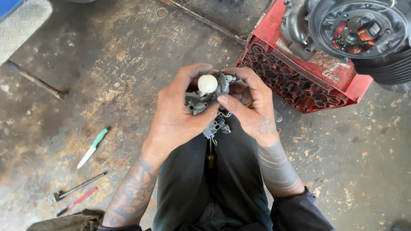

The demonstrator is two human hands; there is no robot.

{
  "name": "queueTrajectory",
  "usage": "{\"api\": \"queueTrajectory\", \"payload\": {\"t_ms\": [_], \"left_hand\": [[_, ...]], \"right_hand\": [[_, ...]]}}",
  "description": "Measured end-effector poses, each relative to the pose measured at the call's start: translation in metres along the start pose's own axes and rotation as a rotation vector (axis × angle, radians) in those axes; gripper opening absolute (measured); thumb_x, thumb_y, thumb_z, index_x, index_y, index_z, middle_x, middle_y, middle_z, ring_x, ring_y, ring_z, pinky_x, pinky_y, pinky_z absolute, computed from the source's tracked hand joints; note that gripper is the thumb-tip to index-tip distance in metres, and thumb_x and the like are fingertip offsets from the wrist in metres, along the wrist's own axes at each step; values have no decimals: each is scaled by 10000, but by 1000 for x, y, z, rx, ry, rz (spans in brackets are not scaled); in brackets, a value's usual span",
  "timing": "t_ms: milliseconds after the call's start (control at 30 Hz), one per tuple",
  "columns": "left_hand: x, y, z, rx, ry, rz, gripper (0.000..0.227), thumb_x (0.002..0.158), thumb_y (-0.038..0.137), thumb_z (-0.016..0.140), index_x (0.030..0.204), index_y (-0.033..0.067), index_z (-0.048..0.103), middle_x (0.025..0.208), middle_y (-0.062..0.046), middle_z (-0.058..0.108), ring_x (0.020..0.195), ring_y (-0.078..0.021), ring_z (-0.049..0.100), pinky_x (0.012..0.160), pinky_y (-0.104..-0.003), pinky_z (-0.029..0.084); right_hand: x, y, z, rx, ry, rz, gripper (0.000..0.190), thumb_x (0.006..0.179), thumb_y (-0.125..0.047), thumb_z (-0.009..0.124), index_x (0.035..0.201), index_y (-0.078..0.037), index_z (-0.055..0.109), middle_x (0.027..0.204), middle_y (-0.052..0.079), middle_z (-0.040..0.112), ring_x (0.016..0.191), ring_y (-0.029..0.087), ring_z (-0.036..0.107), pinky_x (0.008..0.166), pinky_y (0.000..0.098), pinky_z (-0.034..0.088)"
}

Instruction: The person assembles a carburetor by hand, attaching a float bowl and inserting a float pin. They then use a screwdriver to tighten a screw on the carburetor body.

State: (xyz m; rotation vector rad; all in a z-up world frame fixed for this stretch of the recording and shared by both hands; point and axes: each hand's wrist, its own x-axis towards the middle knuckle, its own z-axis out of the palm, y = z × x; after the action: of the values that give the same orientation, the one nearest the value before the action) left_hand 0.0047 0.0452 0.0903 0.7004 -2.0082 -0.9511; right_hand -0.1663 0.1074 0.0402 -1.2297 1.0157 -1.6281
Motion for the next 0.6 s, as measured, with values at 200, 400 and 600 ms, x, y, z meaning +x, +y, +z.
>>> {"api": "queueTrajectory", "payload": {"t_ms": [200, 400, 600], "left_hand": [[-21, -7, -5, -47, 83, 45, 572, 831, 78, 835, 1311, 38, 526, 1100, -101, 731, 917, -196, 731, 824, -308, 604], [-32, -36, -8, -546, 0, -53, 401, 923, -33, 745, 1291, -21, 587, 1121, -129, 719, 942, -150, 689, 884, -275, 595], [-47, -83, -1, -817, 66, -102, 329, 997, 109, 695, 1304, 30, 609, 1181, -110, 691, 1082, -207, 687, 1049, -362, 605]], "right_hand": [[-11, -2, 14, 0, 99, -36, 378, 936, 18, 680, 1281, 14, 527, 1130, 97, 616, 965, 135, 611, 896, 241, 537], [-15, -1, 26, -22, 56, -55, 409, 933, 37, 677, 1279, -22, 468, 1161, 102, 593, 995, 138, 583, 961, 268, 528], [-9, -3, 22, -183, -89, -64, 430, 1050, -161, 593, 1400, 38, 441, 1216, 204, 629, 959, 257, 696, 871, 352, 633]]}}
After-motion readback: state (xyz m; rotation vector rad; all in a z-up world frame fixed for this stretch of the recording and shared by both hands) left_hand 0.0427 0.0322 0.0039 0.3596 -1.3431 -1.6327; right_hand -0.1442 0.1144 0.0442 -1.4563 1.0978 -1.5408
